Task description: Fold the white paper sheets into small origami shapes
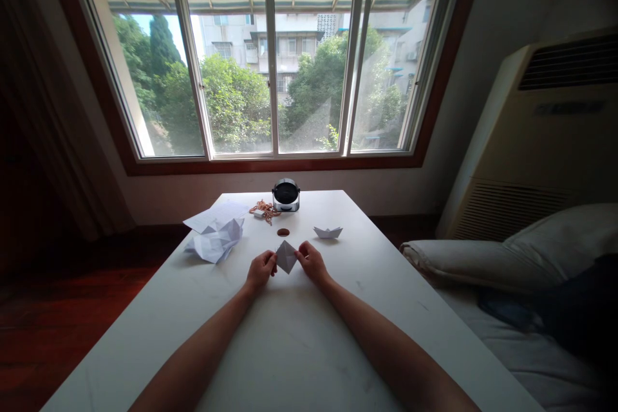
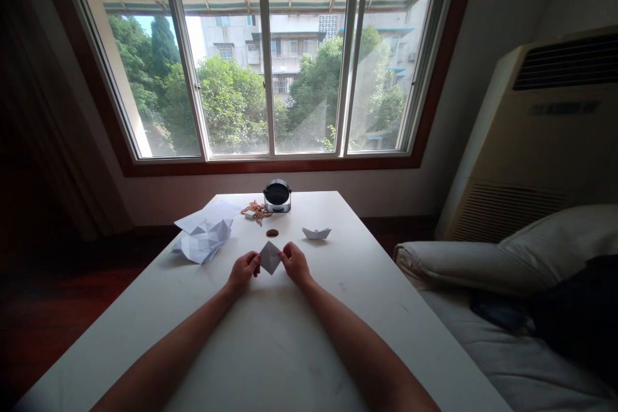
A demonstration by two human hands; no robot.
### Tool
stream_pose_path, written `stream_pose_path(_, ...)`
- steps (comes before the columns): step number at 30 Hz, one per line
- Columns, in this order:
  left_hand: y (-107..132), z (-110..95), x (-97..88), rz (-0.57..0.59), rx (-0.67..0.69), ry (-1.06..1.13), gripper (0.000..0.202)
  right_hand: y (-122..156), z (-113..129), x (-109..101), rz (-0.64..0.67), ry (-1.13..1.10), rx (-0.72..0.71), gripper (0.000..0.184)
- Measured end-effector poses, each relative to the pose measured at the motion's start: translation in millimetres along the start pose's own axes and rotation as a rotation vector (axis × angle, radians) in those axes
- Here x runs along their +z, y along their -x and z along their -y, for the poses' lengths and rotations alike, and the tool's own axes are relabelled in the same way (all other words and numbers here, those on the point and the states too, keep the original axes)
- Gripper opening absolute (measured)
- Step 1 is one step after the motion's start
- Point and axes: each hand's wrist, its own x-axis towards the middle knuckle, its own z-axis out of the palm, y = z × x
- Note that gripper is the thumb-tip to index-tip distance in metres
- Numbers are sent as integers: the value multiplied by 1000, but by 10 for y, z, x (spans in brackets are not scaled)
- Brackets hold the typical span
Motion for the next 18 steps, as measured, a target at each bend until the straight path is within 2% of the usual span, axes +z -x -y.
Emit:
stream_pose_path(7, 10, -34, 42, 63, -16, 74, 35, -21, -33, 11, 49, 79, -49, 28)
stream_pose_path(13, 24, -52, 25, 103, -5, 43, 33, 10, -53, 48, 228, -131, 18, 31)
stream_pose_path(18, 4, -78, 32, 99, -23, 117, 33, 23, -49, 65, 252, -156, -3, 37)
